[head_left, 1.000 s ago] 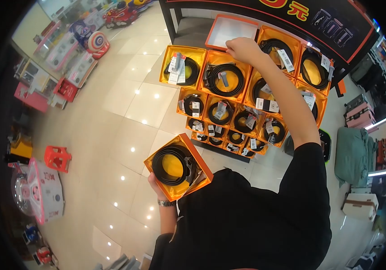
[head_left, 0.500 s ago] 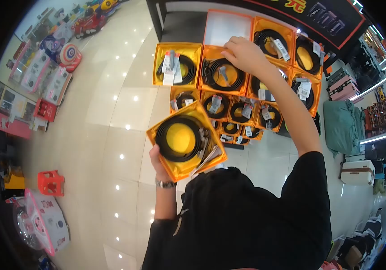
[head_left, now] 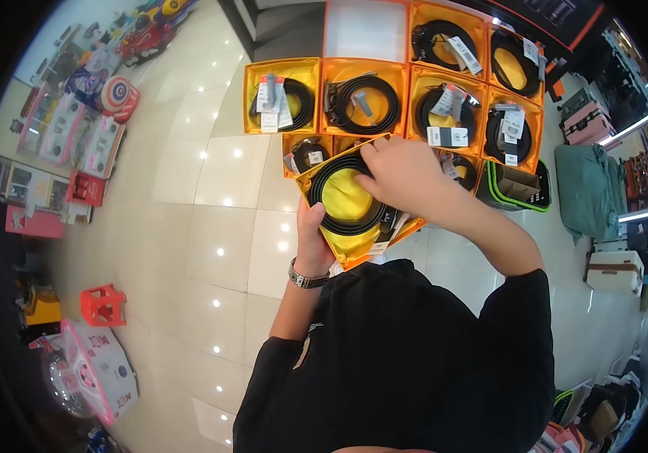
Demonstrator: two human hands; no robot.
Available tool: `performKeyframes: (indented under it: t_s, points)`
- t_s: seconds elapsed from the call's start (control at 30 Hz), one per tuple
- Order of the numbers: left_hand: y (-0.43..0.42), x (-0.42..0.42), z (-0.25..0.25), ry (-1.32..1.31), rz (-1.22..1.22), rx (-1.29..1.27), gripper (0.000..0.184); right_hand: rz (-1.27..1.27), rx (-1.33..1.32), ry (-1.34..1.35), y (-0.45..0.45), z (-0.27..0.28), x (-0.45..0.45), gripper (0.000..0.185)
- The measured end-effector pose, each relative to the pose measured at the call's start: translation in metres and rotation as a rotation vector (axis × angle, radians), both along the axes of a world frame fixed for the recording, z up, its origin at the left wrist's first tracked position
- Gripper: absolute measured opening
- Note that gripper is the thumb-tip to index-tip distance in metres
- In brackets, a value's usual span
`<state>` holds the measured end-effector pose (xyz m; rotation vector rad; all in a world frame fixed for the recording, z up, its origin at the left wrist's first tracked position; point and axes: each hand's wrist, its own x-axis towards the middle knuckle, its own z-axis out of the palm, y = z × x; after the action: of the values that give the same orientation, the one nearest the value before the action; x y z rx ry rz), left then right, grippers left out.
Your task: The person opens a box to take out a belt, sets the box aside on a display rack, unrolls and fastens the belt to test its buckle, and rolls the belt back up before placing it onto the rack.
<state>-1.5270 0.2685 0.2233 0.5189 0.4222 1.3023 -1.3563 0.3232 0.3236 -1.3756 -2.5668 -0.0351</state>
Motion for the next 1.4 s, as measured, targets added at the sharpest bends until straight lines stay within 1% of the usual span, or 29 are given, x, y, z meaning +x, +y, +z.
performKeyframes:
  t_s: [0.07,0.13,0.2,0.23,0.27,0.33,0.37,0.43,0.5,0.57,0.63,0.7,0.8,0.93,0.97,1.0,1.07,1.1,1.13,1.2,1.23,1.27,1.33,1.37,1.4]
  points:
    - [0.005,0.010,0.001,0.007,-0.003,0.000,0.065,-0.018,0.031,-0.125,0.003,-0.013,0.005,0.024]
    - [0.009,0.013,-0.001,0.043,-0.013,-0.007,0.063,-0.018,0.023,-0.112,0.006,-0.016,0.014,0.022]
    - [0.012,0.012,0.000,0.018,-0.053,-0.072,0.060,-0.072,-0.050,0.012,0.004,-0.003,0.020,0.022]
    - [0.012,0.012,0.005,0.033,-0.049,-0.088,0.060,-0.063,-0.040,0.129,0.001,0.002,0.024,0.022]
    - [0.015,0.014,0.008,0.034,-0.046,-0.090,0.060,-0.059,-0.043,0.131,-0.001,0.004,0.027,0.022]
    - [0.020,0.019,0.012,0.039,-0.052,0.011,0.062,-0.094,0.055,0.232,-0.004,0.005,0.033,0.025]
    - [0.023,0.021,0.017,0.070,-0.060,0.023,0.066,-0.093,0.051,0.235,-0.004,0.005,0.038,0.025]
    - [0.028,0.028,0.025,0.094,-0.078,0.059,0.069,-0.064,0.252,0.381,-0.005,0.006,0.049,0.025]
    - [0.033,0.036,0.032,0.121,-0.115,0.106,0.077,-0.069,0.290,0.404,-0.008,0.010,0.060,0.028]
    - [0.036,0.044,0.042,0.129,-0.135,0.129,0.080,-0.075,0.349,0.443,-0.009,0.014,0.068,0.030]
    - [0.037,0.051,0.046,0.133,-0.156,0.149,0.083,-0.079,0.376,0.442,-0.009,0.015,0.074,0.031]
    - [0.038,0.057,0.047,0.118,-0.182,0.141,0.090,-0.082,0.408,0.440,-0.010,0.017,0.079,0.032]
    - [0.040,0.063,0.040,0.095,-0.219,0.187,0.095,-0.055,0.489,0.375,-0.015,0.025,0.085,0.034]
    - [0.034,0.066,0.031,0.011,-0.287,0.126,0.097,-0.021,0.494,0.292,-0.020,0.036,0.089,0.033]
    - [0.034,0.066,0.020,0.037,-0.281,0.176,0.090,-0.005,0.480,0.272,-0.021,0.037,0.089,0.032]
    - [0.031,0.067,0.018,0.039,-0.279,0.175,0.090,0.010,0.467,0.252,-0.021,0.037,0.089,0.032]
    - [0.026,0.069,0.017,-0.049,-0.181,0.080,0.083,0.043,0.453,0.234,-0.020,0.034,0.087,0.031]
    - [0.026,0.069,0.019,0.000,-0.143,0.078,0.075,0.076,0.437,0.214,-0.020,0.033,0.086,0.030]
    - [0.027,0.068,0.021,-0.002,-0.142,0.079,0.075,0.077,0.438,0.212,-0.018,0.032,0.086,0.030]
    - [0.030,0.065,0.025,0.048,-0.088,0.037,0.067,0.144,0.424,0.211,-0.014,0.030,0.085,0.029]
    - [0.030,0.064,0.028,-0.037,-0.082,-0.005,0.064,0.163,0.440,0.246,-0.014,0.029,0.085,0.036]
    - [0.031,0.062,0.031,-0.039,-0.072,-0.003,0.064,0.173,0.440,0.246,-0.013,0.031,0.086,0.036]
    - [0.038,0.057,0.035,0.012,-0.131,-0.088,0.061,0.252,0.524,0.431,-0.012,0.033,0.091,0.044]
    - [0.044,0.053,0.032,-0.029,-0.183,-0.090,0.058,0.277,0.557,0.524,-0.012,0.033,0.092,0.052]
    - [0.048,0.052,0.026,-0.084,-0.228,-0.134,0.058,0.288,0.630,0.585,-0.011,0.033,0.095,0.047]
